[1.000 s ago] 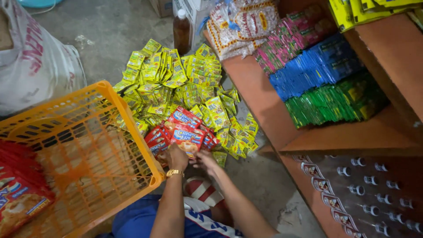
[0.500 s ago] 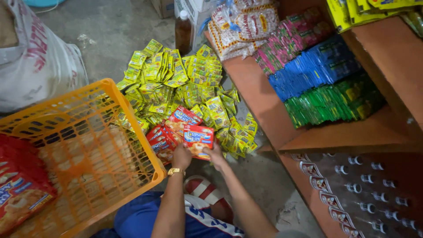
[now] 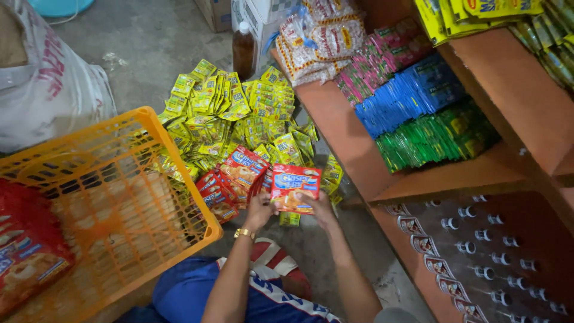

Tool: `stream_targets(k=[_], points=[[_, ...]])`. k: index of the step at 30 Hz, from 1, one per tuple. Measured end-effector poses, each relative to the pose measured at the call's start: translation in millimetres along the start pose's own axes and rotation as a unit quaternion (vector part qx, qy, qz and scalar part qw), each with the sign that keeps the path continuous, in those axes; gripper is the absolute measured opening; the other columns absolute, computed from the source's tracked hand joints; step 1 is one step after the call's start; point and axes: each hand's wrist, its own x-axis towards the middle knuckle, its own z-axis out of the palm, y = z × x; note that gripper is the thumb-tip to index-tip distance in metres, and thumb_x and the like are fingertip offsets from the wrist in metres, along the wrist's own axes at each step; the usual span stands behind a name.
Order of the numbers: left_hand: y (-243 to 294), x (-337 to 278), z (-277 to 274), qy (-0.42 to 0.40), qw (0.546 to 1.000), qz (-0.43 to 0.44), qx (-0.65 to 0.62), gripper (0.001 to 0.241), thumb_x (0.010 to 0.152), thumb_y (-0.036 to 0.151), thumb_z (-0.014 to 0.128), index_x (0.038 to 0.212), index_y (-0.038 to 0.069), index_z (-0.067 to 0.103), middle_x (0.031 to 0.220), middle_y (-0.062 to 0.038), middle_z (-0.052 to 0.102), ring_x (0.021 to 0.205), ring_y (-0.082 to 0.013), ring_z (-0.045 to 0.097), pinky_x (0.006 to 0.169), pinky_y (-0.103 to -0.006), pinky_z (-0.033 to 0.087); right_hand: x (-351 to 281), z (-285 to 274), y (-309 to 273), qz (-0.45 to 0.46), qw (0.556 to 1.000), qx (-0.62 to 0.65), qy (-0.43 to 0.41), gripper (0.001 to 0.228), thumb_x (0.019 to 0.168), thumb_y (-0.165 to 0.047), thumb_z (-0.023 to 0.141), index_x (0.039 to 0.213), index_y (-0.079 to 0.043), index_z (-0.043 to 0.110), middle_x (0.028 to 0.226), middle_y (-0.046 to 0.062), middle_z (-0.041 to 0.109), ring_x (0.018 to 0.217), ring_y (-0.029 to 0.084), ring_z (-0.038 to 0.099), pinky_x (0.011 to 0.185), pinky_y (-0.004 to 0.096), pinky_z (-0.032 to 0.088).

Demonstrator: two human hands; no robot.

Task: The recorder is organizing packets of food seasoning from a floor pile and stacking them neatly into a yellow plastic crate.

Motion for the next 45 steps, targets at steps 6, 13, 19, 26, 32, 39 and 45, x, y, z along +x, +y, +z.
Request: stream_targets(k=[6,13,19,26,32,39,45], points=[[86.6,-40.1,26.0,0.024,0.998,0.037,0.04,0.012,0.087,0.003,0.074,0.098,-0.002,0.071,0.082,-0.007,0.075,0.062,-0.012,0.066,0.054,-0.0301,0.053,-32.1,8.9,-55.0,-0.087,0.996,-0.013,0.012,0.039,0.081,-0.011,0.084,0.117,-0.002,0.071,0.109,0.007,0.077,0.096,0.014,0.073,0.089,0.033,0.059],[243.3,-112.6,15.4,0.049,0.965,0.129,0.224,0.02,0.095,0.02,0.07,0.101,0.002,0.072,0.077,-0.011,0.072,0.065,-0.0134,0.066,0.06,-0.0345,0.052,-63.2,53.5,-119.9,-0.172,0.985,-0.005,-0.01,0.035,0.083,-0.007,0.082,0.116,-0.002,0.07,0.109,0.008,0.076,0.096,0.016,0.072,0.088,0.035,0.059],[317.0,-185.3,-73.4,0.147,0.937,0.207,0.24,0.023,0.097,0.021,0.069,0.111,0.003,0.073,0.072,-0.011,0.065,0.065,-0.0127,0.055,0.06,-0.0346,0.048,-88.7,169.4,-161.0,-0.199,0.974,-0.027,-0.107,0.036,0.083,-0.008,0.082,0.116,-0.003,0.07,0.109,0.007,0.075,0.098,0.017,0.072,0.09,0.037,0.06],[316.4,-279.0,-236.0,0.279,0.898,0.266,0.213,0.022,0.098,0.017,0.066,0.113,0.001,0.071,0.096,-0.006,0.074,0.089,-0.0124,0.065,0.08,-0.0313,0.054,-119.4,351.5,-162.7,-0.287,0.883,-0.293,-0.229,0.028,0.089,-0.026,0.078,0.111,-0.008,0.077,0.095,0.001,0.078,0.083,0.008,0.069,0.076,0.03,0.058],[286.8,-362.8,-347.6,0.484,0.754,0.208,0.393,0.021,0.094,0.016,0.069,0.109,0.003,0.074,0.092,-0.023,0.073,0.088,-0.0372,0.071,0.074,-0.0436,0.055,-110.5,498.0,-88.0,-0.255,0.817,-0.438,-0.276,0.029,0.091,-0.037,0.078,0.093,-0.008,0.081,0.069,0.008,0.071,0.061,0.014,0.061,0.058,0.037,0.049],[185.1,-372.4,-443.1,0.583,0.709,0.094,0.384,0.017,0.089,0.009,0.066,0.098,-0.003,0.074,0.09,-0.03,0.07,0.091,-0.0481,0.068,0.078,-0.0552,0.054,-103.4,594.1,9.3,-0.233,0.821,-0.406,-0.327,0.029,0.081,-0.032,0.082,0.093,-0.005,0.079,0.071,0.01,0.074,0.062,0.017,0.069,0.06,0.037,0.054],[170.5,-364.4,-438.6,0.523,0.761,-0.106,0.368,0.03,0.081,0.02,0.075,0.095,-0.007,0.076,0.097,-0.036,0.07,0.099,-0.0485,0.07,0.087,-0.0553,0.057,-77.0,590.6,77.8,-0.179,0.855,-0.308,-0.377,0.021,0.088,-0.018,0.074,0.1,-0.001,0.068,0.075,0.009,0.074,0.064,0.017,0.071,0.058,0.035,0.057]])
